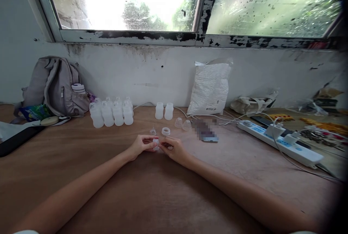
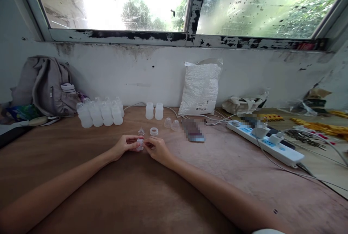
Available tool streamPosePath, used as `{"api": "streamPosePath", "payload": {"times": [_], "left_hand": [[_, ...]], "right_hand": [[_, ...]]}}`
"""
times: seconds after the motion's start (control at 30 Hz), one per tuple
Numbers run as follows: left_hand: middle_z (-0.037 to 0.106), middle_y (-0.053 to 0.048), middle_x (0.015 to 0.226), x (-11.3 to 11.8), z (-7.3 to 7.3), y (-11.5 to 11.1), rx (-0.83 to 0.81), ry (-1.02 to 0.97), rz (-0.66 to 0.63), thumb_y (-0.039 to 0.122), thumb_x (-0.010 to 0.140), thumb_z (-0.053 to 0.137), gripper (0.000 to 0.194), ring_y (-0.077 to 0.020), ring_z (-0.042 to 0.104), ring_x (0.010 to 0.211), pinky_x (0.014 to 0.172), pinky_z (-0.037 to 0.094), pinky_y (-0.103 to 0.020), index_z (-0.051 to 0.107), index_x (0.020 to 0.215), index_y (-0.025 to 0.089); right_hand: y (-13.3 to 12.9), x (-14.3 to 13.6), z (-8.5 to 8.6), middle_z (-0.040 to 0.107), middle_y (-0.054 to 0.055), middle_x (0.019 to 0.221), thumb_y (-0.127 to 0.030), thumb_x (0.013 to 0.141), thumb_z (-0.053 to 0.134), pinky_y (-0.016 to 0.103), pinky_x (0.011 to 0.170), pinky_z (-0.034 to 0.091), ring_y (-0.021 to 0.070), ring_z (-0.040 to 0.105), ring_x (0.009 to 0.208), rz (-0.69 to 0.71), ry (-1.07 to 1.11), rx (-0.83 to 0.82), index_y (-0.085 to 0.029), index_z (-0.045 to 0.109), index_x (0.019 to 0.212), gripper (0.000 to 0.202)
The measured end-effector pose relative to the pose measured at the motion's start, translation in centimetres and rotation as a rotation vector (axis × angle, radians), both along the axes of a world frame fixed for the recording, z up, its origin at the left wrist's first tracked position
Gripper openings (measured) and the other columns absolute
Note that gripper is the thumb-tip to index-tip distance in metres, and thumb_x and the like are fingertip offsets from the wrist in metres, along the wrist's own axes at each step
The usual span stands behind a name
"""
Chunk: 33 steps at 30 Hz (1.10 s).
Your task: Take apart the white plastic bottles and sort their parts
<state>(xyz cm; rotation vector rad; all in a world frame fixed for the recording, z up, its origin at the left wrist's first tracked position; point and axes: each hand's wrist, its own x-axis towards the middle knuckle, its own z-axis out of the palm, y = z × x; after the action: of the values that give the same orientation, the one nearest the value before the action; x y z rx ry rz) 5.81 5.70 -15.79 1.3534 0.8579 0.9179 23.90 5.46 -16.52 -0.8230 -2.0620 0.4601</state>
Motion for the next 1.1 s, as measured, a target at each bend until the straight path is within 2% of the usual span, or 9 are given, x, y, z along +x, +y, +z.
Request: {"api": "streamPosePath", "payload": {"times": [0.17, 0.27, 0.5, 0.67, 0.77, 0.87, 0.97, 1.1], "left_hand": [[0.066, -0.008, 0.084, 0.0, -0.1, 0.2, 0.000, 0.030, -0.015, 0.033, 0.061, 0.071, 0.048, -0.0187, 0.061, 0.079, 0.071, 0.051, -0.032, 0.061, 0.103, 0.011], [0.066, -0.008, 0.083, 0.1, 0.0, 0.1, 0.006, 0.043, -0.026, 0.033, 0.062, 0.070, 0.048, -0.0182, 0.061, 0.078, 0.071, 0.051, -0.032, 0.060, 0.103, 0.010], [0.061, -0.005, 0.081, 0.4, 0.4, -0.2, 0.051, -0.029, 0.058, 0.033, 0.060, 0.071, 0.047, -0.0172, 0.060, 0.077, 0.065, 0.053, -0.031, 0.053, 0.100, 0.015], [0.059, -0.004, 0.082, 0.5, 0.0, 0.1, 0.053, -0.065, 0.105, 0.034, 0.059, 0.072, 0.043, -0.0165, 0.060, 0.077, 0.067, 0.053, -0.032, 0.051, 0.091, 0.015], [0.060, -0.004, 0.081, 0.5, -0.1, 0.4, 0.034, -0.089, 0.110, 0.036, 0.062, 0.069, 0.040, -0.0154, 0.060, 0.075, 0.068, 0.052, -0.031, 0.052, 0.090, 0.015], [0.061, -0.003, 0.078, 0.3, -0.1, 0.6, -0.013, -0.115, 0.132, 0.038, 0.063, 0.068, 0.038, -0.0134, 0.059, 0.071, 0.065, 0.052, -0.028, 0.054, 0.088, 0.014], [0.061, -0.003, 0.078, 0.3, 0.2, 0.6, -0.052, -0.111, 0.129, 0.041, 0.066, 0.065, 0.036, -0.0110, 0.059, 0.066, 0.061, 0.052, -0.024, 0.055, 0.088, 0.014], [0.061, -0.002, 0.076, 0.3, 0.4, 0.5, -0.057, -0.073, 0.085, 0.044, 0.069, 0.061, 0.037, -0.0103, 0.060, 0.063, 0.057, 0.050, -0.021, 0.057, 0.092, 0.016]], "right_hand": [[0.2, 0.2, -0.3, 0.058, 0.005, 0.069, -0.029, 0.082, 0.045, 0.024, 0.059, 0.043, 0.0132, 0.051, 0.061, 0.037, -0.096, 0.070, -0.018, 0.062, 0.078, 0.021], [0.2, 0.1, -0.3, 0.059, 0.005, 0.070, -0.029, 0.081, 0.047, 0.025, 0.060, 0.044, 0.0140, 0.052, 0.062, 0.051, -0.077, 0.041, -0.018, 0.063, 0.076, 0.020], [0.3, -0.9, -0.5, 0.060, 0.002, 0.057, -0.035, 0.067, 0.063, 0.024, 0.046, 0.045, 0.0118, 0.053, 0.046, -0.033, 0.306, -0.445, -0.015, 0.061, 0.068, 0.021], [0.4, -1.4, -0.5, 0.057, -0.002, 0.057, -0.034, 0.061, 0.069, 0.024, 0.047, 0.048, 0.0118, 0.055, 0.048, 0.016, 0.514, -0.559, -0.017, 0.053, 0.072, 0.026], [0.5, -1.1, -0.3, 0.057, -0.002, 0.063, -0.034, 0.060, 0.070, 0.026, 0.054, 0.051, 0.0123, 0.058, 0.054, 0.071, 0.537, -0.539, -0.018, 0.050, 0.072, 0.028], [0.6, -0.4, 0.1, 0.060, 0.001, 0.072, -0.035, 0.064, 0.067, 0.028, 0.062, 0.052, 0.0139, 0.060, 0.063, 0.124, 0.410, -0.479, -0.017, 0.054, 0.079, 0.027], [0.8, 0.2, 0.3, 0.062, 0.004, 0.081, -0.034, 0.070, 0.062, 0.029, 0.066, 0.052, 0.0148, 0.061, 0.070, 0.104, 0.226, -0.306, -0.018, 0.057, 0.091, 0.027], [0.9, 0.3, 0.1, 0.065, 0.005, 0.080, -0.030, 0.076, 0.055, 0.028, 0.065, 0.052, 0.0142, 0.061, 0.068, 0.033, 0.058, -0.093, -0.020, 0.060, 0.090, 0.018]]}}
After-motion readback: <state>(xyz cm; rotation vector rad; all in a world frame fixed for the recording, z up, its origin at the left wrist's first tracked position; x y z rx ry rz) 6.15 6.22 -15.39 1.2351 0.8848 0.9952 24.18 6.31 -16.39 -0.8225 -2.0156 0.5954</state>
